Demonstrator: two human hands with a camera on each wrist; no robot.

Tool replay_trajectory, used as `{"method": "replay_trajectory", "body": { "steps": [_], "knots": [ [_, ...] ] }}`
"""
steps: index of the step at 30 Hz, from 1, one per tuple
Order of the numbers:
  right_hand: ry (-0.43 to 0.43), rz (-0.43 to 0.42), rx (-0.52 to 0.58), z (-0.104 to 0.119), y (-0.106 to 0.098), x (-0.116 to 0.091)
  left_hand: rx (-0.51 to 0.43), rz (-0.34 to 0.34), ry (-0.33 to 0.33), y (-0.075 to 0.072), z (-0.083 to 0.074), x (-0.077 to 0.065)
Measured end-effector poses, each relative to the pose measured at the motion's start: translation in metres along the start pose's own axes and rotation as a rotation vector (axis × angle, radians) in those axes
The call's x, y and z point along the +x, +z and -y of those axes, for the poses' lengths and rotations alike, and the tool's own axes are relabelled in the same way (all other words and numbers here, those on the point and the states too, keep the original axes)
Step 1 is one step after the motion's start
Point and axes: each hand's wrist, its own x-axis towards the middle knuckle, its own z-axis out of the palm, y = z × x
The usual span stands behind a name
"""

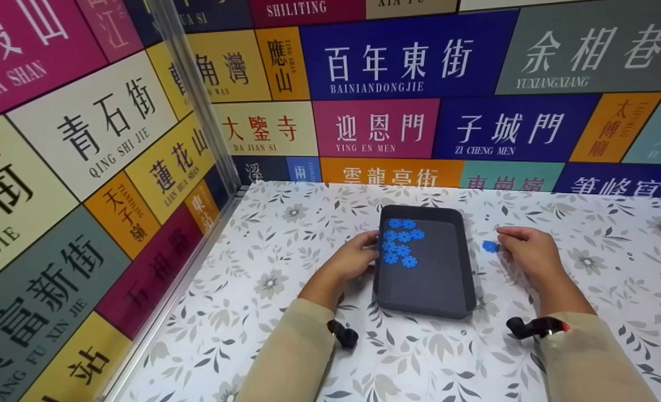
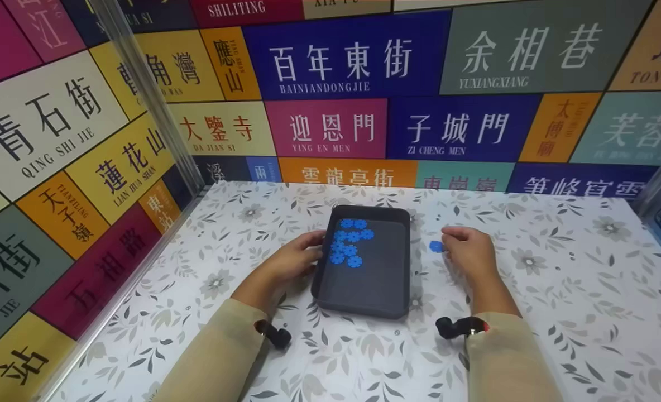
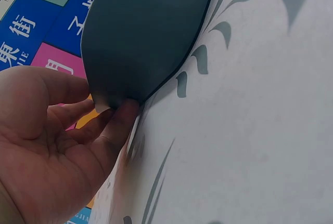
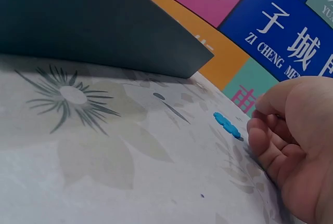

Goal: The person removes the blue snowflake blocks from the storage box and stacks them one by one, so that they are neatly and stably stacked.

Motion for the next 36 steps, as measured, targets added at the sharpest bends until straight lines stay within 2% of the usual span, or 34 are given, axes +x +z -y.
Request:
{"method": "replay_trajectory", "body": {
  "steps": [3, 9, 16, 23, 30, 36],
  "knots": [
    [0.016, 0.006, 0.035, 0.005, 0.001, 0.0, 0.002, 0.0, -0.008, 0.0, 0.0, 0.001],
    [-0.048, 0.015, 0.18, 0.02, 0.009, -0.004, 0.023, 0.0, -0.01, -0.001, 0.0, 0.001],
    [-0.115, 0.069, 0.206, 0.033, 0.025, -0.012, 0.031, -0.003, -0.009, -0.001, 0.001, 0.0],
    [-0.157, 0.116, 0.323, 0.044, 0.038, -0.02, 0.035, 0.003, 0.004, -0.001, -0.001, 0.0],
    [-0.17, 0.151, 0.277, 0.059, 0.049, -0.031, 0.055, -0.002, -0.004, -0.001, -0.002, 0.0],
    [-0.191, 0.142, 0.239, 0.071, 0.058, -0.036, 0.049, -0.011, -0.021, 0.0, -0.002, -0.001]
  ]
}}
